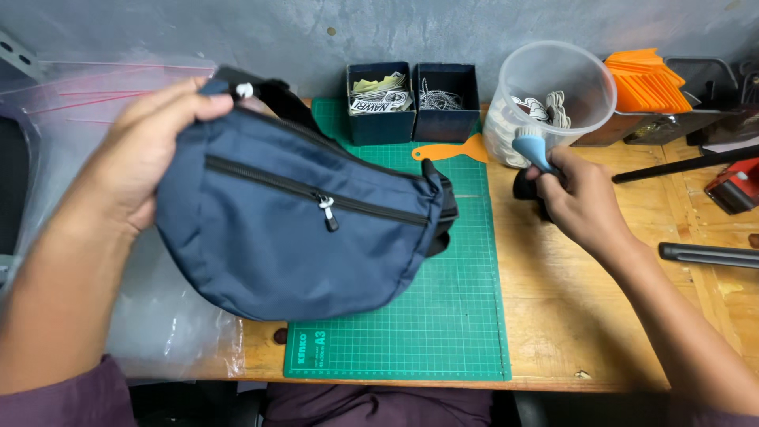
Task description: The person cleans a blue shoulder bag using a light blue brush, wiping the front, sides, and back. They then attach a decorative flower-shaped charm to the bag's zipper pull and adjust the shoulder strap.
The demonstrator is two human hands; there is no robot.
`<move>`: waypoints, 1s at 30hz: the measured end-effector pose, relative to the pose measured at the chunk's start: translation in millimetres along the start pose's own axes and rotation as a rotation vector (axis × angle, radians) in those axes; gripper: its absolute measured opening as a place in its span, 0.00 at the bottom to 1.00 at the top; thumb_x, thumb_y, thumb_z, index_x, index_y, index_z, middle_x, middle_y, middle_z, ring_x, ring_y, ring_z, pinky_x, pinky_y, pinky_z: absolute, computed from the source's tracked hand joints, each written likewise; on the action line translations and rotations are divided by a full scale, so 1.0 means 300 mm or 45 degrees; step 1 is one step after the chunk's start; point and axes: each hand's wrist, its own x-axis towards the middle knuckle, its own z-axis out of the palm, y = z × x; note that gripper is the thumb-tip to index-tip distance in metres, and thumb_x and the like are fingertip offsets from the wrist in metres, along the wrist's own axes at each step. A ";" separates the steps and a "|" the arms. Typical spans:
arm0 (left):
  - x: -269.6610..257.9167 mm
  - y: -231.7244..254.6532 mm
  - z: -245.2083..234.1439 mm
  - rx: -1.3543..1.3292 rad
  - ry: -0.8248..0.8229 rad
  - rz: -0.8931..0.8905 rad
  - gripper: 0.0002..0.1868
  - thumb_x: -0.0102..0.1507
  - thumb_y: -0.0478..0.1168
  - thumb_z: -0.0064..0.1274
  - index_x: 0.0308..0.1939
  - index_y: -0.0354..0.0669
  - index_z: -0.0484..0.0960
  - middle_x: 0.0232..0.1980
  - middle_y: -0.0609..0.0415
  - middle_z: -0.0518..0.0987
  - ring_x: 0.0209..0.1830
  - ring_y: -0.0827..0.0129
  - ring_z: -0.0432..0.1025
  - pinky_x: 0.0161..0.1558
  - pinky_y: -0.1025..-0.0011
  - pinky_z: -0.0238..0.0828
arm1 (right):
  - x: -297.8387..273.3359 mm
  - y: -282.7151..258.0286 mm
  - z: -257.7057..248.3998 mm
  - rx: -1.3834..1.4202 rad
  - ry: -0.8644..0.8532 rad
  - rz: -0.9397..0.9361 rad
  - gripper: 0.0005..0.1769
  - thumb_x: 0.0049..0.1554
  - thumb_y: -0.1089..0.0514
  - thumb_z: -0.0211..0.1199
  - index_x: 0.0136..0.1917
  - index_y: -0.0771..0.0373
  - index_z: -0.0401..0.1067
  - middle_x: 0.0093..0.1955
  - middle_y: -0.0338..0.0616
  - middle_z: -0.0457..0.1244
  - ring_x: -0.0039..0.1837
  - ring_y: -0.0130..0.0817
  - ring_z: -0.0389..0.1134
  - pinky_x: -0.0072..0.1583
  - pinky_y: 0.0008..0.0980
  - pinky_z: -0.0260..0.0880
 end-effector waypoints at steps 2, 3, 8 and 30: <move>-0.057 0.090 0.038 0.028 -0.055 0.139 0.12 0.71 0.41 0.58 0.58 0.49 0.87 0.50 0.60 0.88 0.45 0.77 0.82 0.48 0.79 0.79 | 0.000 -0.031 0.017 0.227 -0.050 0.060 0.10 0.66 0.65 0.52 0.52 0.60 0.75 0.40 0.47 0.69 0.35 0.32 0.60 0.37 0.33 0.59; -0.085 0.136 0.058 0.056 -0.120 0.277 0.13 0.70 0.42 0.59 0.57 0.49 0.88 0.45 0.64 0.85 0.42 0.82 0.79 0.45 0.83 0.75 | 0.001 -0.046 0.023 0.451 -0.094 0.126 0.10 0.65 0.64 0.52 0.53 0.60 0.75 0.39 0.47 0.64 0.37 0.29 0.54 0.35 0.30 0.49; -0.204 0.119 0.380 0.164 -0.658 0.695 0.21 0.70 0.51 0.57 0.64 0.49 0.78 0.51 0.60 0.87 0.49 0.80 0.82 0.55 0.78 0.83 | -0.014 -0.095 0.000 1.021 -0.467 0.144 0.17 0.70 0.47 0.47 0.53 0.59 0.71 0.35 0.47 0.58 0.27 0.24 0.43 0.32 0.27 0.39; 0.146 -0.464 0.416 1.625 -0.400 0.798 0.16 0.69 0.47 0.61 0.44 0.34 0.86 0.37 0.39 0.83 0.42 0.38 0.84 0.41 0.46 0.81 | 0.030 -0.037 0.187 0.451 -0.884 -0.173 0.41 0.57 0.75 0.65 0.81 0.56 0.73 0.52 0.47 0.79 0.47 0.33 0.72 0.55 0.36 0.77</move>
